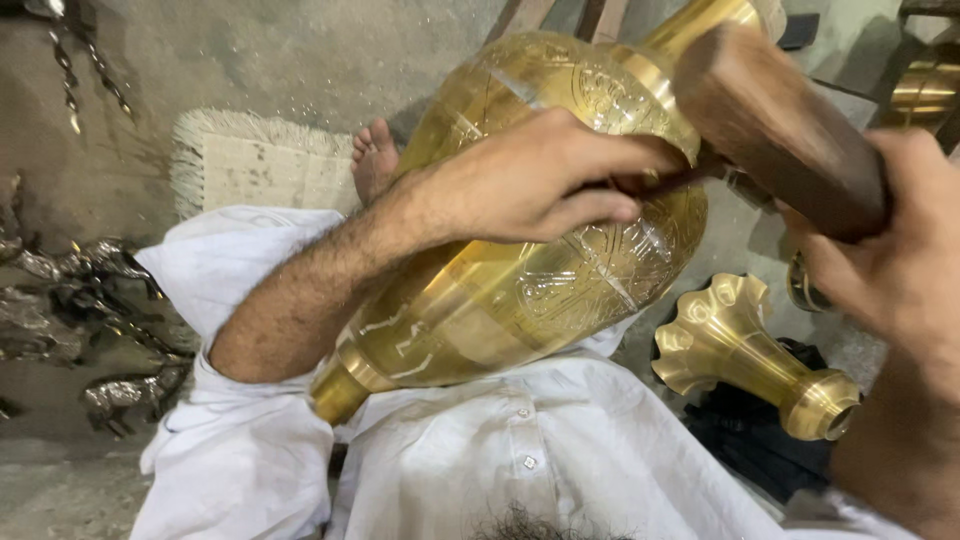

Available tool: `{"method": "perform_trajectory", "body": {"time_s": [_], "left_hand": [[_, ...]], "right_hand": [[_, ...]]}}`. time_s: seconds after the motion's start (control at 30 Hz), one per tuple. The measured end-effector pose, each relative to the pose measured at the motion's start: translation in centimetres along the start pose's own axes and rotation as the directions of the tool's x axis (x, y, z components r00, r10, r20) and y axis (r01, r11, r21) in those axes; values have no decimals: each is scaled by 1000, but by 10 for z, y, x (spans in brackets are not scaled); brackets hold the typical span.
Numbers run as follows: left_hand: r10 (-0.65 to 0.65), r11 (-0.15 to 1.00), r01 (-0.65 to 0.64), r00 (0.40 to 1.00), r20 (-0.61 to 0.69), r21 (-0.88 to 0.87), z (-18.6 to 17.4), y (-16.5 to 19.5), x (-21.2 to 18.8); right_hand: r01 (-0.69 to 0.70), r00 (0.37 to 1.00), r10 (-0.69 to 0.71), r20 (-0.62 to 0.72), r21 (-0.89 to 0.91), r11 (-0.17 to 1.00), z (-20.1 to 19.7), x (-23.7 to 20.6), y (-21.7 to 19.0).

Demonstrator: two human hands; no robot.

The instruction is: The person sits on the workshop floor with a large brass vase on their lap and engraves decorative patterns into its surface. They hold a chisel against the brass with one hand and strike it with a wooden mallet held in the other hand, repositioning the chisel repeatedly to work different areas of the pattern.

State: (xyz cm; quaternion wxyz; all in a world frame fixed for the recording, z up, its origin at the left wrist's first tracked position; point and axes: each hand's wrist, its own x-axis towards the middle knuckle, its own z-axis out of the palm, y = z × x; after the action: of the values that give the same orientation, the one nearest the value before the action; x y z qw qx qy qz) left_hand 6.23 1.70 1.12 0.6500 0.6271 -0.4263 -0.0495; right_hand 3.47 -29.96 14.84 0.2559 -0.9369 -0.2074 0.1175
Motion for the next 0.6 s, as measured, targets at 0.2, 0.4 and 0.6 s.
{"method": "perform_trajectory", "body": {"time_s": [0.2, 0.4, 0.6], "left_hand": [[-41, 999, 34, 931, 363, 26, -10, 3, 32], [39, 989, -115, 806, 590, 91, -18, 14, 60], [0, 985, -129, 667, 745, 116, -20, 17, 67]], "right_hand": [[-138, 925, 88, -369, -110, 984, 51, -54, -19], [-224, 799, 39, -600, -237, 945, 112, -100, -13], [-299, 703, 215, -678, -8, 954, 135, -152, -3]]}}
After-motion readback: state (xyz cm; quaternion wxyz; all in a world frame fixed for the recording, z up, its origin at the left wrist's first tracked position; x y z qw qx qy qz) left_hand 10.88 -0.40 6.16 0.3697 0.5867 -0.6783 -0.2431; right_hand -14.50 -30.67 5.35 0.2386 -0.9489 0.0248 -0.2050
